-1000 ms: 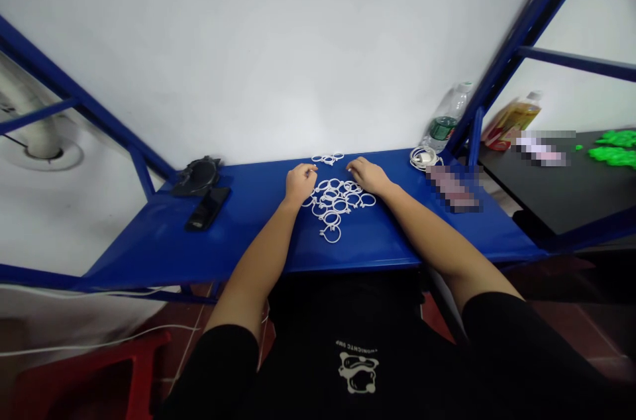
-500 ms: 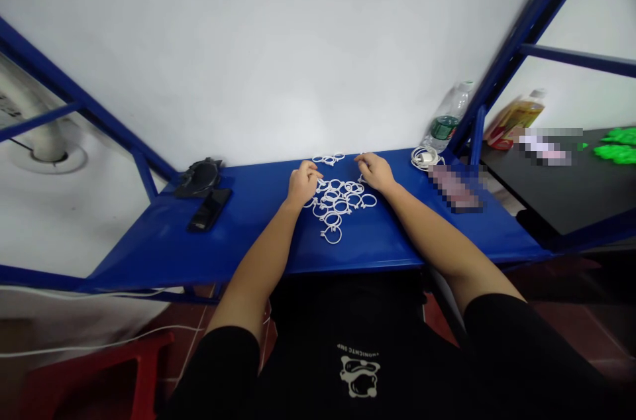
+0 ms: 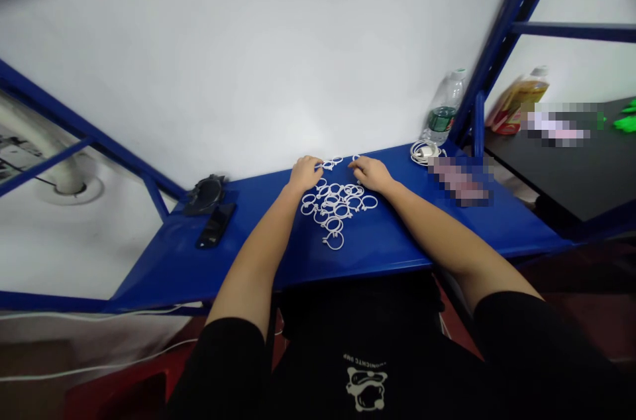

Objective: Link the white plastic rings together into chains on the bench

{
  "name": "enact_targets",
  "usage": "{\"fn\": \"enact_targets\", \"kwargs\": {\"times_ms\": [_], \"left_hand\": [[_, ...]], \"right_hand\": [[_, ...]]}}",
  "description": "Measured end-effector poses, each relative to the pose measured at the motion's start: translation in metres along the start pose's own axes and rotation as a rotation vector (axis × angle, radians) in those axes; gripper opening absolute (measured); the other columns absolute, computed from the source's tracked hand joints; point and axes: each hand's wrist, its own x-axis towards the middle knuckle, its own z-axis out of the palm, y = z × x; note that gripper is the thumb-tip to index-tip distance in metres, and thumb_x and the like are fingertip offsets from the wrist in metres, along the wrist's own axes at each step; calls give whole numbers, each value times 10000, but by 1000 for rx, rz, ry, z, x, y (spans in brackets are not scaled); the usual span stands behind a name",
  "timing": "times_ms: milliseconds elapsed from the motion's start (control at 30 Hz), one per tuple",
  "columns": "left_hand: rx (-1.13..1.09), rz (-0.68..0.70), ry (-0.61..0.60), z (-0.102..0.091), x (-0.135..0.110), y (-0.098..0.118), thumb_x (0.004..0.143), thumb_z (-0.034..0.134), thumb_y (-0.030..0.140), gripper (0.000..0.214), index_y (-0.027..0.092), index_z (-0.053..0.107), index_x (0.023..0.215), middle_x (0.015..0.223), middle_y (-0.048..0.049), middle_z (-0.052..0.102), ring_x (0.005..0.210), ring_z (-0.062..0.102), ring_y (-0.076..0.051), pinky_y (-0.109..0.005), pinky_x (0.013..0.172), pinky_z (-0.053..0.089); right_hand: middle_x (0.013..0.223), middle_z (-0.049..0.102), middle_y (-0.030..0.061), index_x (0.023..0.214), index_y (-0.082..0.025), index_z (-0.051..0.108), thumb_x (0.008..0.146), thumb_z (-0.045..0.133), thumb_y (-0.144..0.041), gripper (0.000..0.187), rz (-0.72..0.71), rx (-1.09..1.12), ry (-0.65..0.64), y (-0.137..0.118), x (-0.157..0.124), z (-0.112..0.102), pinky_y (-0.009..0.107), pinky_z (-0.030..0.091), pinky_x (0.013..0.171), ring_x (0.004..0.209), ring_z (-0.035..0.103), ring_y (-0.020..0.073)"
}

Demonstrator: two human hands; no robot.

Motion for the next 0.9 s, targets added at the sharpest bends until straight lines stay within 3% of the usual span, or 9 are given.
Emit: {"fn": "enact_targets", "kwargs": {"times_ms": [133,267,400,533,733,833,900], "left_hand": [[159,-8,-168,11,29,14,948,616,457,496,249,675,1394,1421,-163,633,1337,542,-384,-536,1132,424],[222,-86,-279,25,37,21,935,634,508,489,260,705,1351,1405,-193,626,1325,559,-427,-619,1117,403],[158,-113,-246,30,30,9,954,634,408,320,262,756,1210,1323,-139,671,1184,656,-300,-451,1057,481],[18,-67,-235,31,19,-8,959,642,336,205,222,774,1067,1153,-85,746,1014,679,-203,-304,943,502],[-220,-88,-141,32,7,-14,871,701,205,112,194,800,922,925,-69,783,884,692,-226,-312,863,499],[-397,-144,15,27,3,-9,829,724,185,91,195,804,869,876,-57,778,847,693,-222,-316,853,504],[-555,-214,162,20,-1,-5,828,722,191,94,191,804,873,797,-42,754,761,680,-203,-311,803,511]], "right_hand": [[1192,778,85,1149,-197,797,936,537,-197,336,-16,-33,-63,-5,-1,-6,334,517,931,1084,702,259],[1152,786,79,1062,-205,810,941,515,-189,319,-30,-69,-74,-7,-1,-11,316,504,880,1043,707,247],[1100,794,73,1000,-208,789,941,499,-162,299,-84,-89,-110,-11,-2,-11,310,469,814,980,711,245],[1038,801,75,1253,-197,689,964,501,-194,344,-91,-97,-124,-22,-5,-10,303,426,756,900,713,247],[1053,798,76,1123,-198,702,951,535,-227,241,-148,-158,-248,-27,-8,-15,295,394,736,919,714,244],[1017,799,84,1250,-196,662,981,538,-281,307,-101,-196,-269,-25,-8,-16,298,393,727,874,712,246],[1019,797,96,1202,-193,685,1026,515,-367,301,-77,-197,-258,-24,-8,-15,302,395,723,875,709,248]]}}
